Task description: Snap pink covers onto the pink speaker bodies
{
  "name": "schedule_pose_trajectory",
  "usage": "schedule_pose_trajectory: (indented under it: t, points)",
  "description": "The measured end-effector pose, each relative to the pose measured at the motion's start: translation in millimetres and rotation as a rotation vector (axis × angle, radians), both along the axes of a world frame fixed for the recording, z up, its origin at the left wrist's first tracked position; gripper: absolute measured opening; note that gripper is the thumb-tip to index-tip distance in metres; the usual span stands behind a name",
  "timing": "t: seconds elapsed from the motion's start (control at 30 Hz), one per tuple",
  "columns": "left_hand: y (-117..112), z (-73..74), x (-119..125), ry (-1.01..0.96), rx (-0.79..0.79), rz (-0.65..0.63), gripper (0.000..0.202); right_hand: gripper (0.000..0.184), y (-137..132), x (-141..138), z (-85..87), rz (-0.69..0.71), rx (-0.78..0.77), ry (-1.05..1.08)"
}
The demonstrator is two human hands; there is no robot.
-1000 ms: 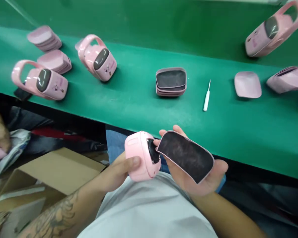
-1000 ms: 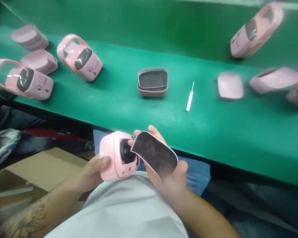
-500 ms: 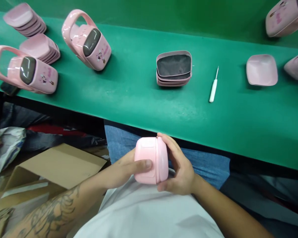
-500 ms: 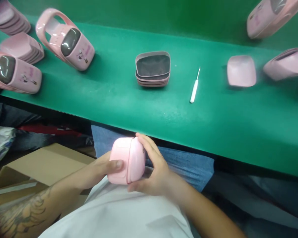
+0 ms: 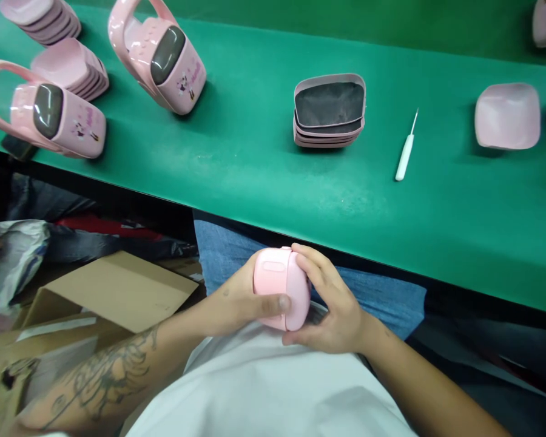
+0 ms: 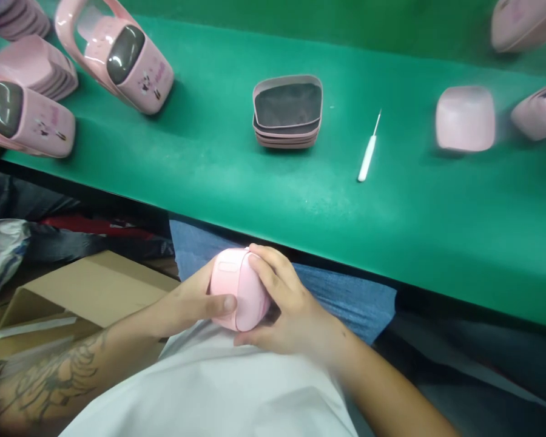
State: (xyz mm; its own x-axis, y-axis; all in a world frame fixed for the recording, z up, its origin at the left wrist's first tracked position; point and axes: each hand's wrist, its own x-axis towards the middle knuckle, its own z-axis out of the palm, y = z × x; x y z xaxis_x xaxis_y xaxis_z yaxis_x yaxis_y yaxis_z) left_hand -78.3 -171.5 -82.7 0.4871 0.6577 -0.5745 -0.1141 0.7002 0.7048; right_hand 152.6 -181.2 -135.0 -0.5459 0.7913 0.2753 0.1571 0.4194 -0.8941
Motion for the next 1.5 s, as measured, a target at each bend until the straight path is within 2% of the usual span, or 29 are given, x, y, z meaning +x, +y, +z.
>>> schedule_pose_trajectory:
  t: [0.13, 0.27, 0.53, 0.73, 1.0, 1.3, 1.5]
  points:
    - [-2, -4.0, 6, -0.02, 0.033, 0.022, 0.077, 0.12, -3, -1, 4.1, 0.013, 0.039, -0.051]
    - [-6, -4.6, 5, 0.094, 0.066, 0.058, 0.083, 0.124, -10, -2, 8.1, -0.013, 0.037, -0.123]
    - [-14, -7.3, 3, 0.129, 0.149, 0.049, 0.082, 0.127, -16, -1, 22.0, -0.023, 0.017, -0.194]
    - [-18, -7.9, 4, 0.203, 0.193, 0.042, 0.084, 0.126, -14, 0, 24.5, -0.003, 0.025, -0.204]
    - [-20, -7.6, 7, 0.264, 0.208, 0.048, 0.085, 0.117, -18, 3, 32.3, 0.001, 0.033, -0.281]
    - [-16, -10.8, 13, 0.198, 0.093, 0.086, 0.081, 0.128, -18, 4, 31.0, -0.01, -0.076, -0.282]
    - [-12, -18.3, 15, 0.149, 0.097, 0.127, 0.074, 0.134, -13, 2, 31.1, -0.022, -0.157, -0.345]
